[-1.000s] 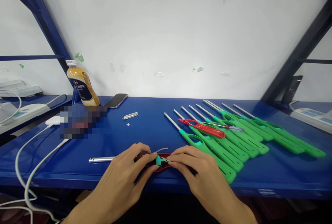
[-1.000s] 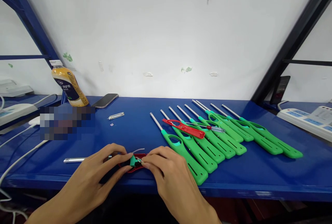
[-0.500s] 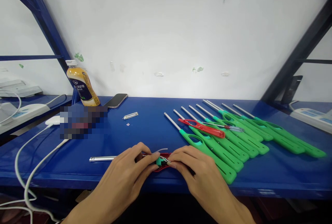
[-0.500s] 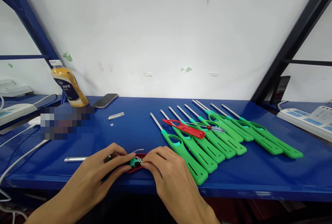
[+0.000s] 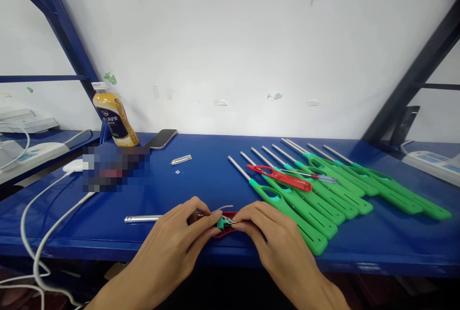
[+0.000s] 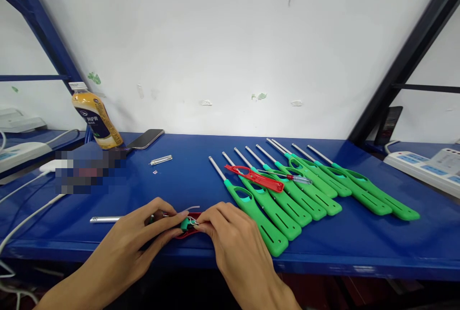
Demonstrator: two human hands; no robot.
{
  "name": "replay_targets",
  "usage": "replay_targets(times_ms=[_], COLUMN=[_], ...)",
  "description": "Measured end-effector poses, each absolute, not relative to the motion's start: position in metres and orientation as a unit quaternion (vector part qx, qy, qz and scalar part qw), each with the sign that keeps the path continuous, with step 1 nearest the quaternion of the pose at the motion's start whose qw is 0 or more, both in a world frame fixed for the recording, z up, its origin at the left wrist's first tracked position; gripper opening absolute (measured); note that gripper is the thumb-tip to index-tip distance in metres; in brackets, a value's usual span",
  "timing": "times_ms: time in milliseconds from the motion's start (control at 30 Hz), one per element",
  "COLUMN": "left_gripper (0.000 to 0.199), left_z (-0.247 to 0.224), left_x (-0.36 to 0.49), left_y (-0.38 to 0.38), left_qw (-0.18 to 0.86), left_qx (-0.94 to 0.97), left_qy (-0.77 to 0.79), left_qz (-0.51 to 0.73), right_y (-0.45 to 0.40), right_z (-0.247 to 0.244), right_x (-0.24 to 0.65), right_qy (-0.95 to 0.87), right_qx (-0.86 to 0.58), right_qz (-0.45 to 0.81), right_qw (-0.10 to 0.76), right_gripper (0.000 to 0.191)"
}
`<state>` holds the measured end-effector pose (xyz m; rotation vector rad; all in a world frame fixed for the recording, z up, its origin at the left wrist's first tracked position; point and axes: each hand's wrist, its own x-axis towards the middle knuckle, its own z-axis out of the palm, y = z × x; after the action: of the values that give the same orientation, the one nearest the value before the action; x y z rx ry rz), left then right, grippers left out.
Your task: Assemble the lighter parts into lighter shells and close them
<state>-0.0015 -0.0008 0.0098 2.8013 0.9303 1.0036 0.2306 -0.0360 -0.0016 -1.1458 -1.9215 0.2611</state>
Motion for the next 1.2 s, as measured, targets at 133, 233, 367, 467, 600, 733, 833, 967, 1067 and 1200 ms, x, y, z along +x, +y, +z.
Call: replay_targets(times_ms=[133, 233, 367, 467, 600, 733, 833, 967, 1067, 1200], left_gripper=[0.026, 0.027, 0.028, 0.026, 0.024, 0.027, 0.029, 0.029, 0.028, 0.029], left_z=[0.0092, 0.0096, 0.0089, 0.007, 0.0051, 0.0053, 0.0056, 0.0058, 0.0059, 0.0062], left_x=[-0.0018, -0.0012, 0.0001, -0.0002, -0.0011, -0.0007, -0.0009, -0.0013, -0.0013, -0.002], left_y=[-0.0008, 0.0003, 0.0039, 0.0068, 0.0084, 0.0084, 0.0085, 0.0088, 0.0084, 0.0063], left_qw=[0.012, -0.002, -0.011, 0.004, 0.033, 0.05, 0.055, 0.06, 0.062, 0.065], left_qx=[0.899, 0.9, 0.9, 0.896, 0.889, 0.888, 0.889, 0.892, 0.892, 0.893], left_qy=[0.302, 0.295, 0.296, 0.303, 0.303, 0.303, 0.298, 0.3, 0.301, 0.307], left_qz=[0.316, 0.322, 0.321, 0.324, 0.343, 0.343, 0.342, 0.334, 0.33, 0.324], right_y=[-0.0362, -0.0354, -0.0336, -0.0334, -0.0344, -0.0348, -0.0351, -0.0359, -0.036, -0.0359], right_z=[0.0009, 0.0024, 0.002, 0.0011, 0.0017, 0.0029, 0.0032, 0.0029, 0.0019, -0.0002], right_x=[0.2313, 0.2316, 0.231, 0.2307, 0.2307, 0.231, 0.232, 0.2328, 0.2325, 0.2322], right_qy=[-0.765, -0.764, -0.759, -0.752, -0.749, -0.762, -0.767, -0.767, -0.763, -0.761], right_qx=[-0.464, -0.46, -0.458, -0.459, -0.468, -0.468, -0.458, -0.449, -0.451, -0.449], right_qz=[0.14, 0.164, 0.179, 0.195, 0.196, 0.182, 0.183, 0.193, 0.192, 0.182], right_qw=[0.424, 0.423, 0.428, 0.431, 0.426, 0.408, 0.41, 0.416, 0.421, 0.431], right_gripper=[0.017, 0.017, 0.018, 0.019, 0.02, 0.019, 0.019, 0.018, 0.017, 0.016])
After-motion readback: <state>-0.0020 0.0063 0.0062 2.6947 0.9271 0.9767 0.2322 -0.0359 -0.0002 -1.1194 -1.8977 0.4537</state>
